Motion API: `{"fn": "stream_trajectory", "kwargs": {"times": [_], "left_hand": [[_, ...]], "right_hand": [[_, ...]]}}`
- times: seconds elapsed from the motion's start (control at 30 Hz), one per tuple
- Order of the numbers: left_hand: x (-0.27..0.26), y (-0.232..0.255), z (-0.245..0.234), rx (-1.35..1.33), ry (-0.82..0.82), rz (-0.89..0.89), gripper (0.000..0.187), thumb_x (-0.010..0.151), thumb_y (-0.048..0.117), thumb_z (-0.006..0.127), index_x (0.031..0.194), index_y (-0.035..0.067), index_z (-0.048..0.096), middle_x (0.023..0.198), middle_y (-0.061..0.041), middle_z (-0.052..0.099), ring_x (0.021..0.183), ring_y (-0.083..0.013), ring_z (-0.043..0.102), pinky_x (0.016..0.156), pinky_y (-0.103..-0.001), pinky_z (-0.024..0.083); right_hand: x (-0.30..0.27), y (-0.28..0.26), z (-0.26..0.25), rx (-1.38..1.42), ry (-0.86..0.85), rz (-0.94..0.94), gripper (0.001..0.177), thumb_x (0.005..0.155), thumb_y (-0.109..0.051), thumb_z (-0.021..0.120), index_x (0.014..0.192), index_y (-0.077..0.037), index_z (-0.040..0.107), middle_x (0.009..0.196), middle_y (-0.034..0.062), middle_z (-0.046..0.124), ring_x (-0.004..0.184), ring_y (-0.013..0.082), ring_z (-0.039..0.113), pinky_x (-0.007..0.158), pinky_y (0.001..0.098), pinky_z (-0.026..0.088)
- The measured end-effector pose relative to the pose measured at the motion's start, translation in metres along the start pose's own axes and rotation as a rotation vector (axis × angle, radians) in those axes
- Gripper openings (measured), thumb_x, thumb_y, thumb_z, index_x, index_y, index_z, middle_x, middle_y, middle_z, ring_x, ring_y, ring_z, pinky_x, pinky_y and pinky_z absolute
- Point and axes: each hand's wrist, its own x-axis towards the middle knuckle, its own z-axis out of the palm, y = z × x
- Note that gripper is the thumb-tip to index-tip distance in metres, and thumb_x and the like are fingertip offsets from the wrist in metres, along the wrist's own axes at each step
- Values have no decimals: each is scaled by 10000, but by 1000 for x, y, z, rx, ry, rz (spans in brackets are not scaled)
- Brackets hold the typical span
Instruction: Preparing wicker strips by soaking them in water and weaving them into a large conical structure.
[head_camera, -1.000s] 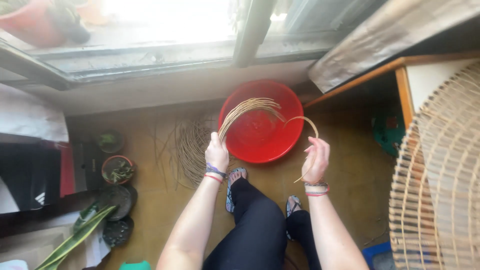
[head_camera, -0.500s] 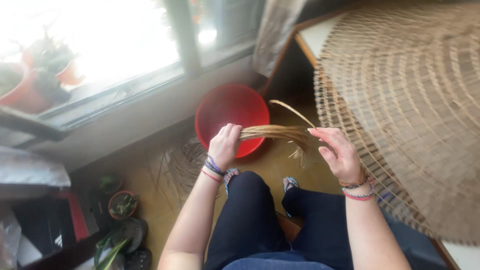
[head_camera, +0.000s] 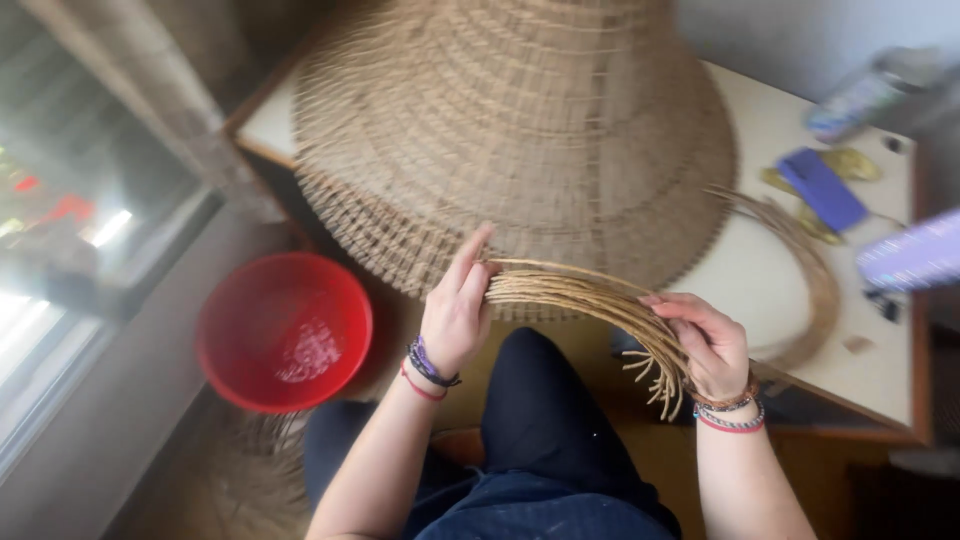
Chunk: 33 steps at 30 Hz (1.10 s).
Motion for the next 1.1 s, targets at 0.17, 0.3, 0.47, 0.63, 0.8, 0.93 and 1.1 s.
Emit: {"fn": "stream_trajectory", "kwargs": {"times": [0.17,0.3,0.47,0.63,0.8,0.93,1.1], "left_hand": [[55,20,119,34,-245,112,292,876,126,594,1164,173,593,1212,-13,616,1002,-264,701,792,-394,603],[96,67,196,154,-365,214,267,858,189,667,1106,182,570,1068,32,583,933,-215,674,701,-370,595],[127,102,294,165,-436,278,159,942,223,651,1074,153,598,1014,-9,598,857,-260,723,634,-401,622],[128,118,388,211,-502,302,222,940,348,686,1004,160,587,912,-23,610,730,-291,740,569,-430,615],[109,134,429,219,-641,234,193,927,337,648,963,159,581,813,-37,629,651,-351,737,536,-487,602],[86,146,427,243,-680,209,271,918,442,655,964,187,574,805,-21,630,632,-335,737,549,-483,602],[95,146,414,62,-989,115,369,907,474,691,1143,211,584,965,-46,696,816,-391,760,704,-531,617]], "right_hand": [[-21,-42,-75,130,146,90,480,1044,-249,397,1270,150,541,1307,384,587,1113,404,705,872,482,633],[-56,-38,-144,170,255,167,856,935,-558,552,1400,145,407,1463,389,452,1206,396,641,883,468,627],[-66,-59,-192,-223,316,395,848,853,-163,706,1569,1,282,1142,224,587,766,222,691,618,323,623],[-107,-25,-245,-731,408,780,544,1006,-131,609,1483,74,446,706,179,672,520,241,660,519,362,538],[-122,-11,-295,-974,206,1054,725,841,-348,799,1472,-135,512,1132,250,720,1038,472,699,881,586,582],[-148,-3,-322,-1106,42,1105,592,893,-408,728,1387,-143,538,1076,230,745,1020,468,713,911,586,571],[-174,-8,-326,-967,32,1005,420,965,-360,646,1308,-144,535,1042,224,758,994,473,720,852,582,578]]}}
